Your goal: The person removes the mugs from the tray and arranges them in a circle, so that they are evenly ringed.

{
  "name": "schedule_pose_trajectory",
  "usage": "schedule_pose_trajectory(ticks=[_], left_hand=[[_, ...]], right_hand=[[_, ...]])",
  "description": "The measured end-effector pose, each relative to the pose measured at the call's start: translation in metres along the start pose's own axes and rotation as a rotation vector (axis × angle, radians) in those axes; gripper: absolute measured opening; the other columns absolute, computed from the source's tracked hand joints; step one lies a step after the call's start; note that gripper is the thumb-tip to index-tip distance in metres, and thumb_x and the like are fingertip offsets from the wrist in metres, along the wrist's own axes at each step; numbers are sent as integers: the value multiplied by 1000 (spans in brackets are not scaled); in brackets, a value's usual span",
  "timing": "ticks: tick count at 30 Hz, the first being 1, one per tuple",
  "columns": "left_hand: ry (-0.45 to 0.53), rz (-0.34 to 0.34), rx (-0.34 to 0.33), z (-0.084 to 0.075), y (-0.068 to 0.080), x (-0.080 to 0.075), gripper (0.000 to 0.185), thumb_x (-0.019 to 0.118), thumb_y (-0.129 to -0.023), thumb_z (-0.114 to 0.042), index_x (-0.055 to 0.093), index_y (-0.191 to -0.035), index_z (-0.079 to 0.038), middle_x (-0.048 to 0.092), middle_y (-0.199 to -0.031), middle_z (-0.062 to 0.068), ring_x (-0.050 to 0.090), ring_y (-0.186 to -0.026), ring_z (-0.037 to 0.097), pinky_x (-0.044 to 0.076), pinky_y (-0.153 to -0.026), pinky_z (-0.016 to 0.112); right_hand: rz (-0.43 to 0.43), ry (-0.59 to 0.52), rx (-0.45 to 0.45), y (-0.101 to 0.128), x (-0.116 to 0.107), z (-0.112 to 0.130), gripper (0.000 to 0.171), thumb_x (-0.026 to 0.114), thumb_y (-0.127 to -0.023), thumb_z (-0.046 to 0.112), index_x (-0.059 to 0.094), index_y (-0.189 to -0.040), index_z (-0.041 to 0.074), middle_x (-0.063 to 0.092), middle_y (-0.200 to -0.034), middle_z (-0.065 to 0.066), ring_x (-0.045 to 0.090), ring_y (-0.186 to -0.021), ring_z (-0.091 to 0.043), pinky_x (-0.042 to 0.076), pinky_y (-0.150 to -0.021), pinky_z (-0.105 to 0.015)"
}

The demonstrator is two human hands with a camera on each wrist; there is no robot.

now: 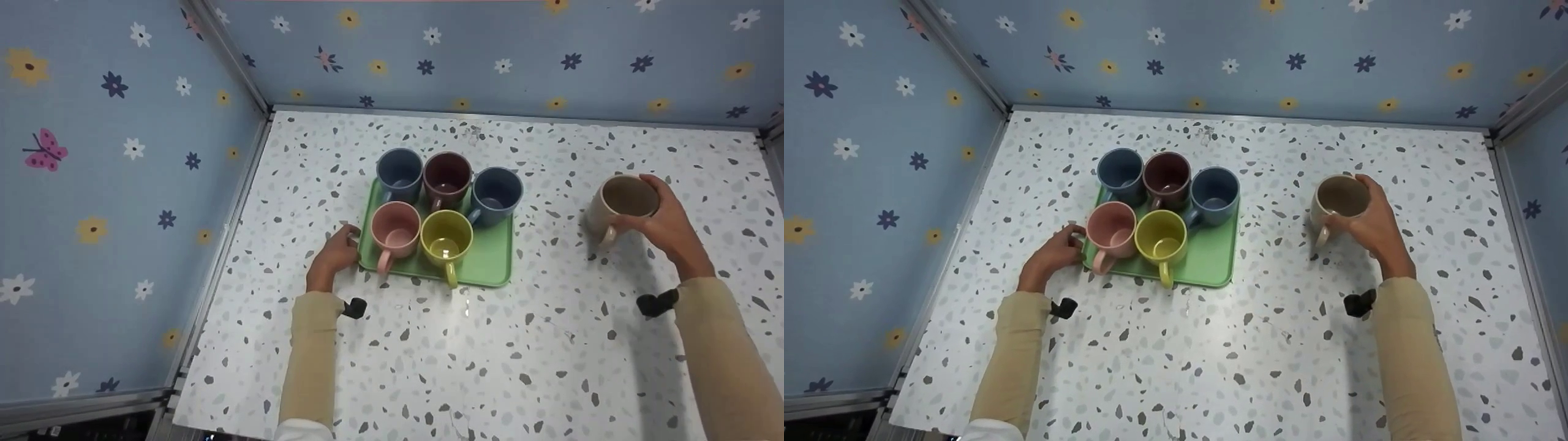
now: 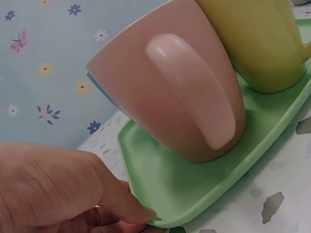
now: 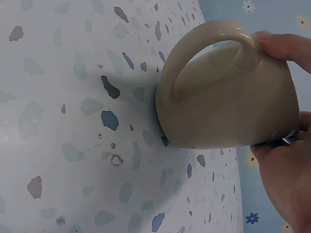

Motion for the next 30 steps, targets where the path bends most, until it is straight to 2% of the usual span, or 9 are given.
schedule_pose_trajectory(ticks=[3,8,18,25,30], left_hand=[[5,5,-15,0,0,0,48,52,-81,-5,48,-128,-8,58,-100,12,53,-84,22,42,-75,31],[-4,-7,0,0,-1,-1,49,50,-79,-2,48,-128,-7,56,-98,11,52,-85,23,42,-76,32],[-15,-20,19,1,-1,-1,50,50,-78,-1,48,-128,-7,56,-98,12,52,-86,23,42,-75,32],[-6,-12,1,2,0,1,51,49,-77,-1,49,-127,-8,57,-98,11,52,-85,23,42,-75,32],[1,6,28,-2,0,0,48,49,-80,-2,47,-128,-6,54,-95,10,50,-82,22,40,-73,31]], right_hand=[[36,18,-2,-1,-2,1,106,79,-76,37,9,-154,25,16,-156,-18,22,-135,-40,22,-103,-63],[120,85,-7,-4,-7,4,106,78,-77,37,6,-155,26,10,-158,-20,17,-138,-45,19,-102,-67],[247,167,-27,-10,-14,9,106,77,-78,24,5,-155,17,2,-158,-22,7,-141,-50,11,-102,-73],[313,222,-74,-14,-18,16,104,76,-79,16,4,-154,12,4,-157,-27,7,-140,-52,11,-102,-73],[342,215,-145,-18,-20,23,97,72,-80,9,9,-153,5,10,-155,-28,6,-141,-50,12,-104,-71]])
Point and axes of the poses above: each hand's wrist, its own y-axis away from the middle knuckle, its own x-axis out of the palm, z = x × y, the point moved 7 cm from there along -y, towards the middle knuckle
